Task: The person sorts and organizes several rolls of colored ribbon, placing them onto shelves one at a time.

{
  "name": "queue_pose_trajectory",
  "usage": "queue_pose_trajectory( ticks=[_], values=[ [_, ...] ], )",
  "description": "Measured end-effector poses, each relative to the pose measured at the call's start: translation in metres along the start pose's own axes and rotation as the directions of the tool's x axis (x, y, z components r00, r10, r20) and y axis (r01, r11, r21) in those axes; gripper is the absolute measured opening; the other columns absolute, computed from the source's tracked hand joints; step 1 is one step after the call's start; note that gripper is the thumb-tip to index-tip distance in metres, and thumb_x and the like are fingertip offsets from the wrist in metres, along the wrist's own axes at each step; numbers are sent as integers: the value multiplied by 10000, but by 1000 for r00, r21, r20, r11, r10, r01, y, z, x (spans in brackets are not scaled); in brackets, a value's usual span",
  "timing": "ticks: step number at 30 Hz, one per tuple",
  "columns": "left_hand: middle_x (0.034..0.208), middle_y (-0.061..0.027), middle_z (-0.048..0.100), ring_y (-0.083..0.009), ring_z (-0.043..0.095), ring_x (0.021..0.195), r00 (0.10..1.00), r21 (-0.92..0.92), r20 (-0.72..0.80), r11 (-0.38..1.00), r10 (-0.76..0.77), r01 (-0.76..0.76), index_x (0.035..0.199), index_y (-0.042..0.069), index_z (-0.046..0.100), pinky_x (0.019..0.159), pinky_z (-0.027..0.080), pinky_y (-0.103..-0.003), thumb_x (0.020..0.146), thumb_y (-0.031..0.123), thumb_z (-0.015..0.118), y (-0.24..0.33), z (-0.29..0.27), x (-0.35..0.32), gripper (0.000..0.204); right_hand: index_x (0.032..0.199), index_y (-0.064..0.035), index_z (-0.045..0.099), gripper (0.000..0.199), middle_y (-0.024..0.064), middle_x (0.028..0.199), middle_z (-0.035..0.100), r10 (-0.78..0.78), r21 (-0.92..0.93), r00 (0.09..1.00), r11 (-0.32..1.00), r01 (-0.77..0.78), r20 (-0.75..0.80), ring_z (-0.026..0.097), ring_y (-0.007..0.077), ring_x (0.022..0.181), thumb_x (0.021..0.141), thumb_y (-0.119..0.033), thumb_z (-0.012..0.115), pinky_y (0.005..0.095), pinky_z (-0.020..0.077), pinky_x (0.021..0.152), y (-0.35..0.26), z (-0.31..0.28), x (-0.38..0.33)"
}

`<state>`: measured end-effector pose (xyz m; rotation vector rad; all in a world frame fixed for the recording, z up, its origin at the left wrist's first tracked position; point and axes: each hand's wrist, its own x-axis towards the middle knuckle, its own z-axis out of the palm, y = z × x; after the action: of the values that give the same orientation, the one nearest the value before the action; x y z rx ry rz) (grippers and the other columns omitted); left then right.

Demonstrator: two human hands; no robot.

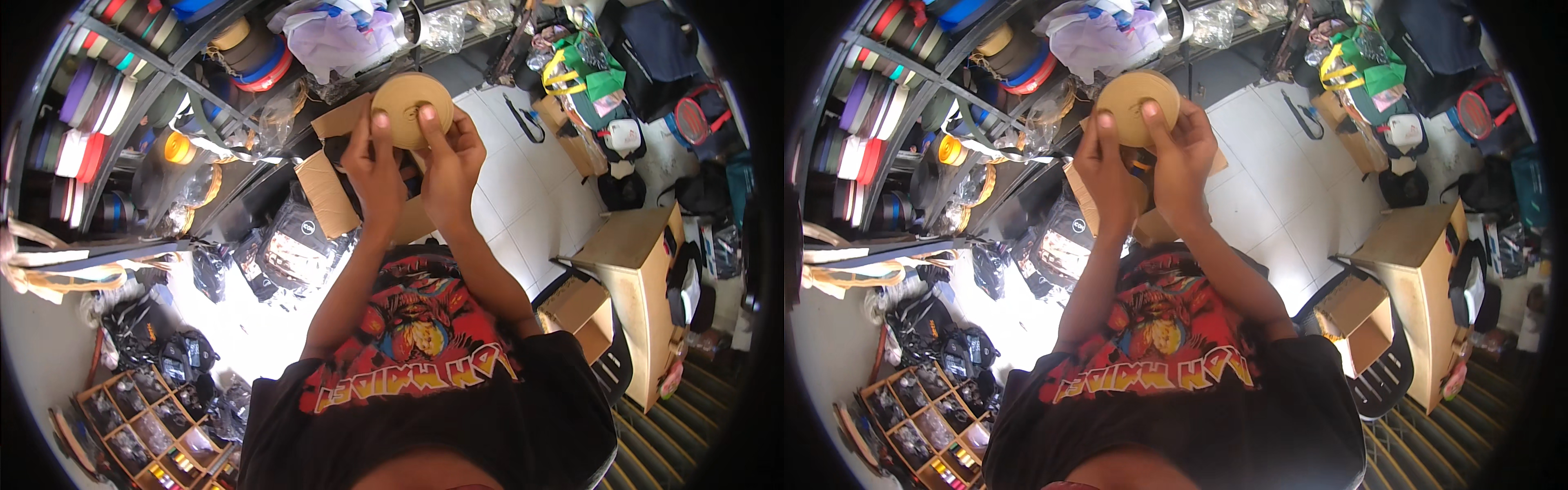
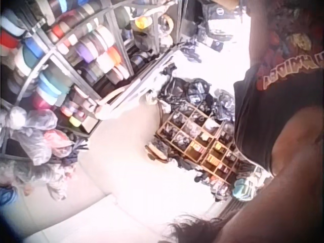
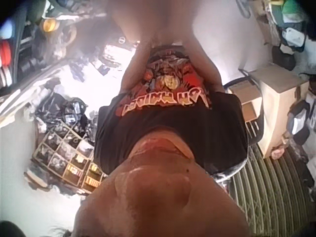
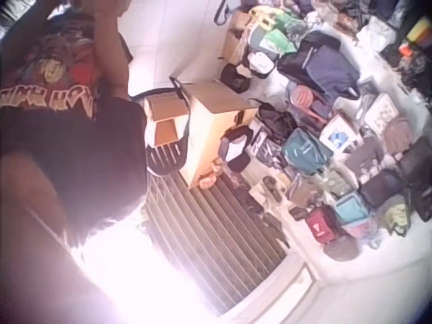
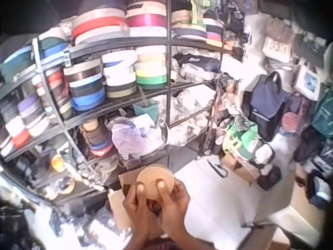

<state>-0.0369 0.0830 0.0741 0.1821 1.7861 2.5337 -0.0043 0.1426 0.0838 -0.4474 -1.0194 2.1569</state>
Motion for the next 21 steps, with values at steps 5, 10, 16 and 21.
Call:
queue_pose_trajectory(
  ticks=[5, 10, 16, 21],
  values=[
    [950, -25, 623, -59, 559, 760, 997, 69, 6, 995, -72, 71, 1240, -13, 595, 615, 461, -194, 995, 306, 534, 13, -9, -2, 407, 1198, 31, 476, 420, 139, 1135, 601, -48, -227, 951, 966, 122, 306, 633, 173, 935, 898, -181, 678, 265, 527, 777, -10, -21, 19],
    [994, -58, 633, -88, 581, 821, 982, 279, 181, 960, -59, 6, 1221, 8, 623, 638, 513, -220, 965, 279, 581, 20, -31, -1, 375, 1211, -22, 585, 377, 105, 998, 655, 200, -492, 836, 866, 93, 511, 630, 162, 866, 916, -248, 648, 263, 500, 763, -36, -17, 44],
    [1193, -84, 611, -135, 615, 965, 984, 66, 99, 987, -149, 143, 1291, 36, 571, 690, 607, -282, 972, 263, 558, 16, -34, -6, 392, 998, 29, 708, 271, 85, 846, 696, 8, -541, 898, 801, 257, 439, 619, 125, 838, 921, -223, 643, 256, 479, 752, -7, -1, 32],
    [1241, -114, 613, -134, 584, 1028, 982, 215, -110, 968, 153, -127, 1352, 59, 529, 770, 507, -239, 997, 315, 514, 2, -33, -6, 438, 1021, 47, 697, 273, 87, 921, 696, -198, -468, 965, 846, 257, 172, 604, 122, 838, 939, -201, 615, 274, 493, 758, 27, 26, 14]
  ],
)
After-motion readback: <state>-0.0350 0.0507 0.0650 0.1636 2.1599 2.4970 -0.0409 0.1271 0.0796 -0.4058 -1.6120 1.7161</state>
